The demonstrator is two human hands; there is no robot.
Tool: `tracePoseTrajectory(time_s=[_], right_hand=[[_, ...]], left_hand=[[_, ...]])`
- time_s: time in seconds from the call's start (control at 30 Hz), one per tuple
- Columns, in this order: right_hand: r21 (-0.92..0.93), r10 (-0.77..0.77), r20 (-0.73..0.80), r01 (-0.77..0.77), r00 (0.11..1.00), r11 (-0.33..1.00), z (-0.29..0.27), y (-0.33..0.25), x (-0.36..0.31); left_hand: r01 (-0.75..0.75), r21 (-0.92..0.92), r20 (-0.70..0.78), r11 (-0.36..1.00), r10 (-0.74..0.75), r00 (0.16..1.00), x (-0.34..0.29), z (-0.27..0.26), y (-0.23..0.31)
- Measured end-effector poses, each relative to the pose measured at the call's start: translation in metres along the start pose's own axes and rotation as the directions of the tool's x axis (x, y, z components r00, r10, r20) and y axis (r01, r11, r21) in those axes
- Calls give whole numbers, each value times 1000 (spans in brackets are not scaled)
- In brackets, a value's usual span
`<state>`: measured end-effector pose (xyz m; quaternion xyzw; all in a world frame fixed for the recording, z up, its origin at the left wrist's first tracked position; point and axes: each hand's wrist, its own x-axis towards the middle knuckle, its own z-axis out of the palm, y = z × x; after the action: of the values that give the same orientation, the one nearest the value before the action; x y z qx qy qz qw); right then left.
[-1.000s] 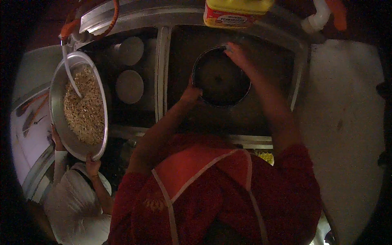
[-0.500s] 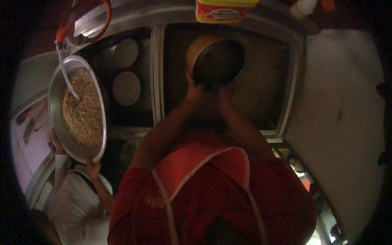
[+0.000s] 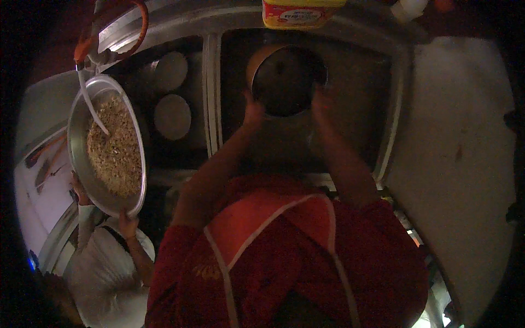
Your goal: The person washes several bowls and a pot in a double-basin sink, rinsing them under running water and placing them in the adjacent basin. Then the person moves to a wooden table and uses a red peeler to peel an eggplant over a blue bin, removing the skin in strips.
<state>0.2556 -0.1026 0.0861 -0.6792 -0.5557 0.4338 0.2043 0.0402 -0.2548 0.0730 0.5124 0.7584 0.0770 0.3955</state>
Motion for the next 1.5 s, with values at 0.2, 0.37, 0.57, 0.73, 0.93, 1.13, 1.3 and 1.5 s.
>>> tracePoseTrajectory(time_s=[0.2, 0.37, 0.57, 0.73, 0.93, 1.13, 1.3, 1.5], right_hand=[[52, 73, 403, -103, 912, 993, 35, 16, -72], [372, 179, 677, -542, 714, 754, -4, -23, -93], [367, 281, 388, -427, 878, 827, -78, -82, -80], [227, 148, 210, -196, 966, 954, -73, -81, -61], [475, -4, 400, -204, 916, 856, -76, -52, -24], [210, -254, 53, 238, 966, 948, -38, 32, 48], [70, -234, 320, 224, 918, 972, -32, 28, 24], [-323, -725, 340, 798, 599, 508, -96, -109, -125]], left_hand=[[91, -877, -169, 472, -480, 861, -19, 1, 65], [-95, -652, -350, 752, -187, 918, -20, -49, 62], [-250, -113, -727, 962, 91, 680, -58, -93, 90], [-264, 425, -249, 866, 392, 885, -91, -90, 118], [-58, 28, -145, 998, 62, 988, -90, -93, 116], [69, -808, -100, 585, -251, 963, -96, -133, 112], [54, -952, -35, 302, -282, 959, -106, -133, 101], [-62, -787, -157, 614, -102, 982, -102, -117, 101]])
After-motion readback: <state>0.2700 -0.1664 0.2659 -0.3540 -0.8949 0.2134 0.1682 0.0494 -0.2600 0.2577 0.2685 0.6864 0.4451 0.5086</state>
